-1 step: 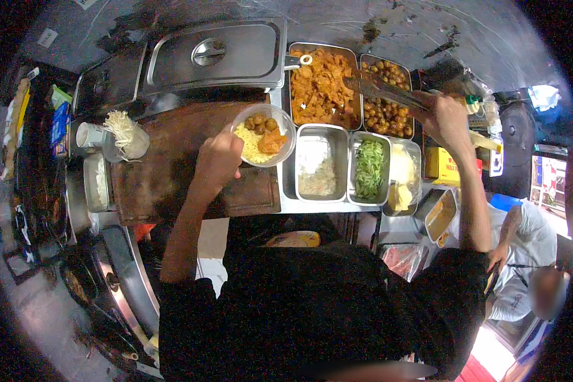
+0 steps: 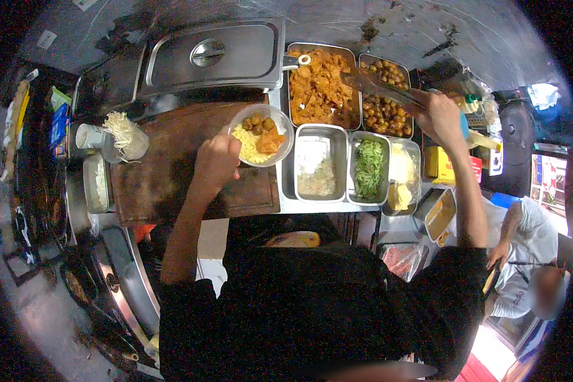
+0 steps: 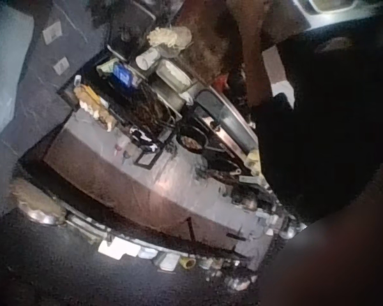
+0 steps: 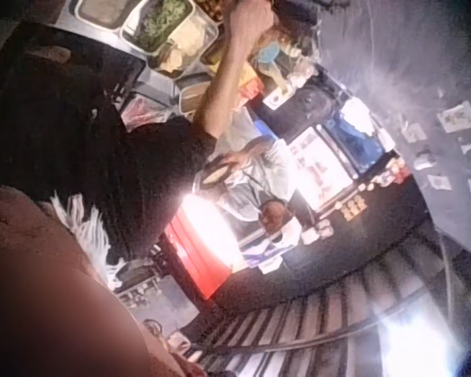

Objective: The person transfers cooked noodles from a pot into several plastic bowls using tongs. Then the person adds fried meatballs and fried chicken pieces to each bowl from metal trays, arranging the toppings before placing the bowls on the counter.

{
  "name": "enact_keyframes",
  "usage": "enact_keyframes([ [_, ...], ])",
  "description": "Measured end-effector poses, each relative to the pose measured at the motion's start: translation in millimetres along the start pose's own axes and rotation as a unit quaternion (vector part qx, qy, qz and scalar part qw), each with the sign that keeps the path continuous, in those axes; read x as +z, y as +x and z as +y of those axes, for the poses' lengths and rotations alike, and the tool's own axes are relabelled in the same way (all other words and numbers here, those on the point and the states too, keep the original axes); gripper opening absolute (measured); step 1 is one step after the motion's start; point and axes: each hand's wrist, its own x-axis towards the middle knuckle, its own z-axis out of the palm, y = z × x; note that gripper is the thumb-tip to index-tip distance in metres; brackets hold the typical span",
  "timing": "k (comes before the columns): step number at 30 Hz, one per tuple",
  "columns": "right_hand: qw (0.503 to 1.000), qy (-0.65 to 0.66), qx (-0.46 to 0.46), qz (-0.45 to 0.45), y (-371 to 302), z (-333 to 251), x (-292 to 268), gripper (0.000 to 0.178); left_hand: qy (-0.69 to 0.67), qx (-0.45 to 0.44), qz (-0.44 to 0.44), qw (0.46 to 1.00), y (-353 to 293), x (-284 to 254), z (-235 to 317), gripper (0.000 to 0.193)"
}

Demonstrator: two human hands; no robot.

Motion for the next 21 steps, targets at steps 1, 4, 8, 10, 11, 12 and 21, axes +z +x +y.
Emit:
enact_keyframes([
  [1,1.0,0.005,0.001,-0.016,11,-5,12,0.032,-0.052,-0.056,-0.005,0.997,-1,-2,6,0.033],
  [4,0.999,0.032,-0.033,0.006,31,-48,6,0.033,-0.149,-0.172,-0.013,0.974,-5,-12,30,0.037],
  [8,0.998,0.042,-0.015,-0.049,68,-85,28,0.032,-0.152,-0.192,-0.014,0.969,-1,-12,34,0.036],
  [10,0.997,0.032,-0.031,-0.065,77,-100,39,0.029,-0.162,-0.195,-0.018,0.967,0,-11,34,0.036],
  [11,0.998,0.033,-0.024,-0.051,78,-104,44,0.027,-0.164,-0.192,-0.019,0.968,-1,-11,33,0.035],
  [12,0.999,0.035,-0.017,-0.037,80,-108,50,0.026,-0.165,-0.189,-0.02,0.968,-1,-11,33,0.035],
  [21,0.996,0.082,0.04,-0.024,54,-53,46,0.026,-0.155,-0.172,-0.002,0.973,1,-8,25,0.032],
])
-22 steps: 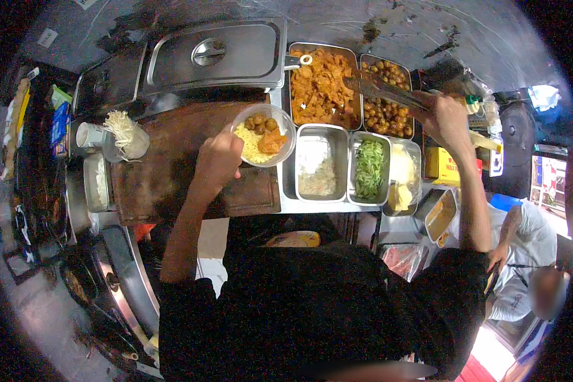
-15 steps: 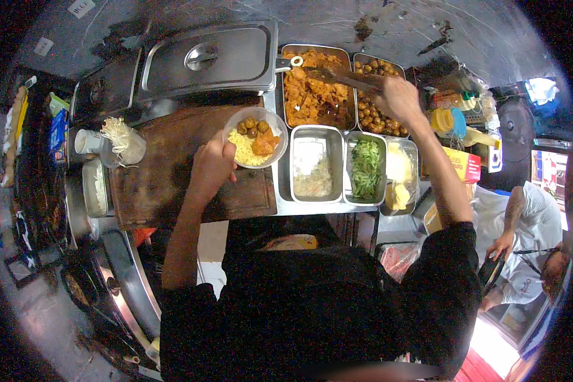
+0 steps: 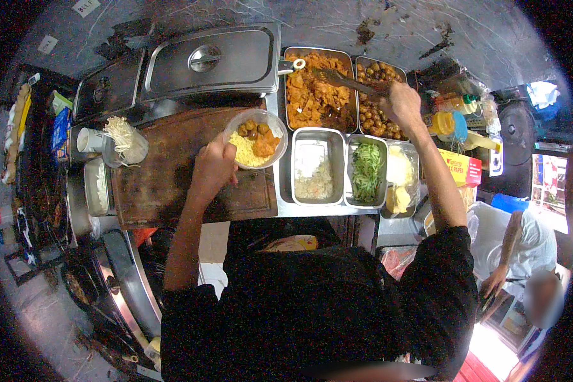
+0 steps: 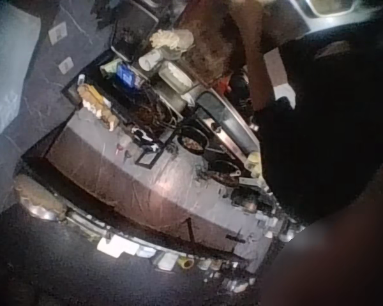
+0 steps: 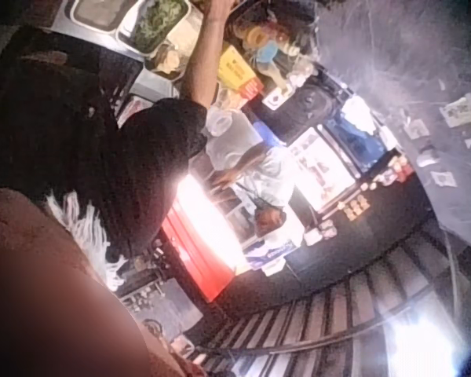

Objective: The person transfers cooked noodles from a pot into several plastic bowls using tongs. Then the person adds fried meatballs and fried chicken pieces to each bowl from metal trays, arranging the toppings before placing the bowls on the counter.

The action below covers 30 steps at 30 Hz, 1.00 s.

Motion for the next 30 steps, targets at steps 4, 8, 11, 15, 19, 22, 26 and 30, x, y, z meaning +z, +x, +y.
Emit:
enact_keyframes([
  [4,0.999,0.024,0.001,0.023,-18,13,-24,0.031,-0.002,-0.013,-0.019,1.0,10,-2,1,0.033],
  [8,0.996,0.065,0.049,-0.018,-26,30,-19,0.037,-0.003,0.007,-0.023,1.0,11,-3,9,0.033],
  [11,0.989,0.124,0.049,-0.059,-42,26,-47,0.041,0.002,0.017,-0.021,1.0,15,-1,4,0.033],
  [15,0.948,0.309,0.003,-0.075,-65,41,-70,0.038,0.017,0.027,-0.025,0.999,14,-1,4,0.034],
  [19,0.962,0.189,-0.192,-0.049,-71,-2,-122,0.037,0.047,0.042,-0.025,0.998,3,-4,18,0.033],
  [22,0.943,0.119,-0.311,0.003,-67,-37,-134,0.035,0.06,0.063,-0.028,0.996,0,-4,21,0.029],
  [26,0.935,0.047,-0.351,0.002,-68,-82,-125,0.028,0.067,0.09,-0.027,0.993,-4,-3,21,0.025],
  [30,0.932,-0.016,-0.361,-0.03,-65,-78,-141,0.041,0.053,0.102,-0.003,0.993,-7,-3,7,0.024],
])
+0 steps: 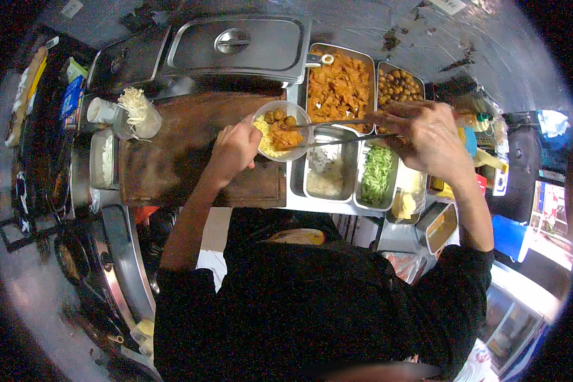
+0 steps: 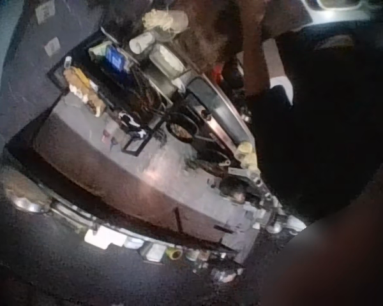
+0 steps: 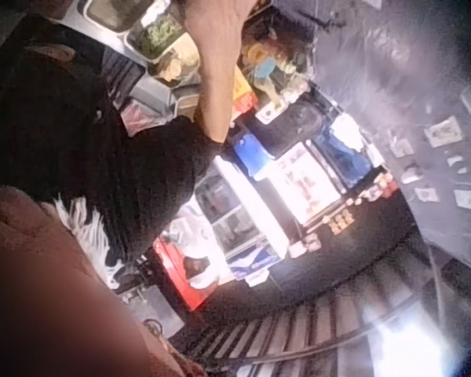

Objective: The person transfers cooked noodles from a pot into several plastic bowls using tongs. Then the person adds fried meatballs and fried chicken pieces to each bowl from metal trays, arranging the toppings before placing the bowls on the counter.

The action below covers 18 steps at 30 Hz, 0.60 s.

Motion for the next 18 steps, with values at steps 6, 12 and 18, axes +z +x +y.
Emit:
enact_keyframes([
  [6,0.999,-0.039,0.024,-0.006,8,-3,0,0.026,0.061,0.084,0.058,0.993,-9,0,-8,0.026],
  [12,0.998,-0.021,-0.015,-0.051,20,-18,13,0.018,0.075,-0.027,0.02,0.997,-9,-5,-2,0.032],
  [18,0.998,-0.019,-0.023,0.047,35,-26,21,0.018,0.01,-0.071,0.012,0.997,-13,-5,-14,0.031],
])
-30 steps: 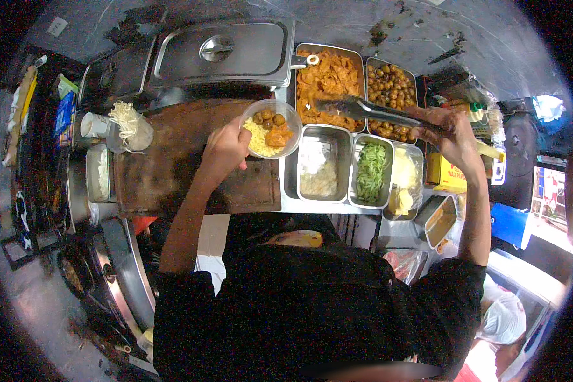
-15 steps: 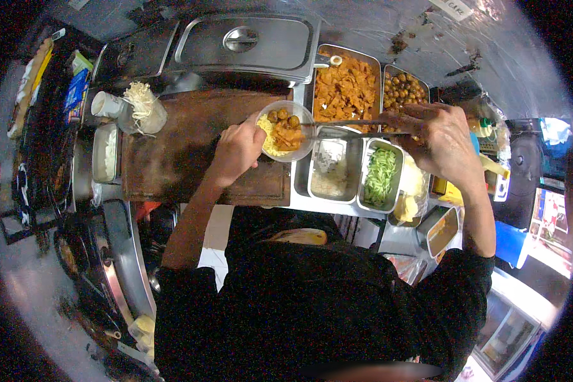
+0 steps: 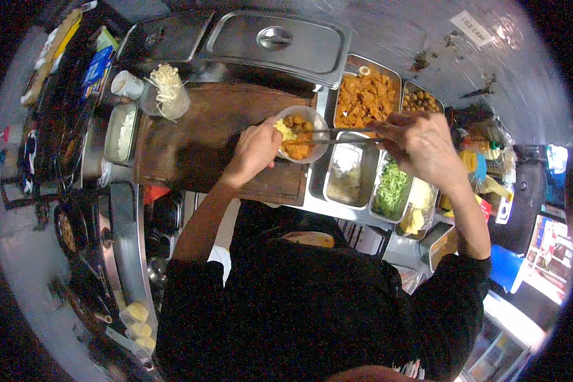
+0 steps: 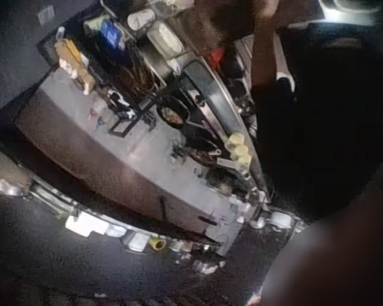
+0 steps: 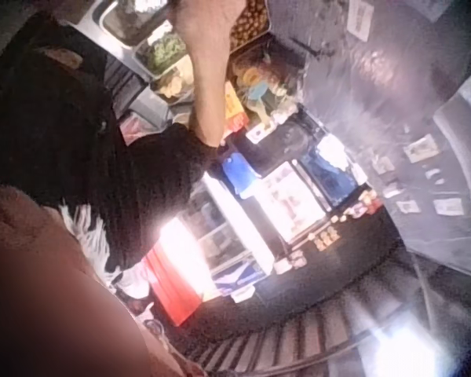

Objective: The person transfers cooked noodles from a pot into several plastic bowls using tongs. Then the person adds fried meatballs and fried chicken pieces to each bowl from metal trays, arranging the toppings before placing the bowls on the counter.

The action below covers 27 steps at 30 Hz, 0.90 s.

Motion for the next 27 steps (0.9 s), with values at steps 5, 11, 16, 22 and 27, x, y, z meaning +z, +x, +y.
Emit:
enact_keyframes([
  [5,1.0,0.018,0.001,-0.012,14,-1,7,0.023,-0.062,-0.023,0.024,0.998,4,11,-27,0.036],
  [11,0.982,0.172,0.082,-0.021,-16,42,35,0.031,-0.125,0.108,0.13,0.978,-4,20,-32,0.047],
  [16,0.846,0.513,0.143,0.017,-21,116,96,0.037,-0.182,-0.029,0.351,0.918,-98,19,-63,0.035],
  [22,0.708,0.686,0.154,0.065,20,55,133,0.047,-0.196,-0.123,0.766,0.599,-334,13,-135,0.025],
  [27,0.738,0.669,0.072,0.051,63,9,183,0.048,-0.015,-0.285,0.924,0.254,-576,44,-303,0.032],
])
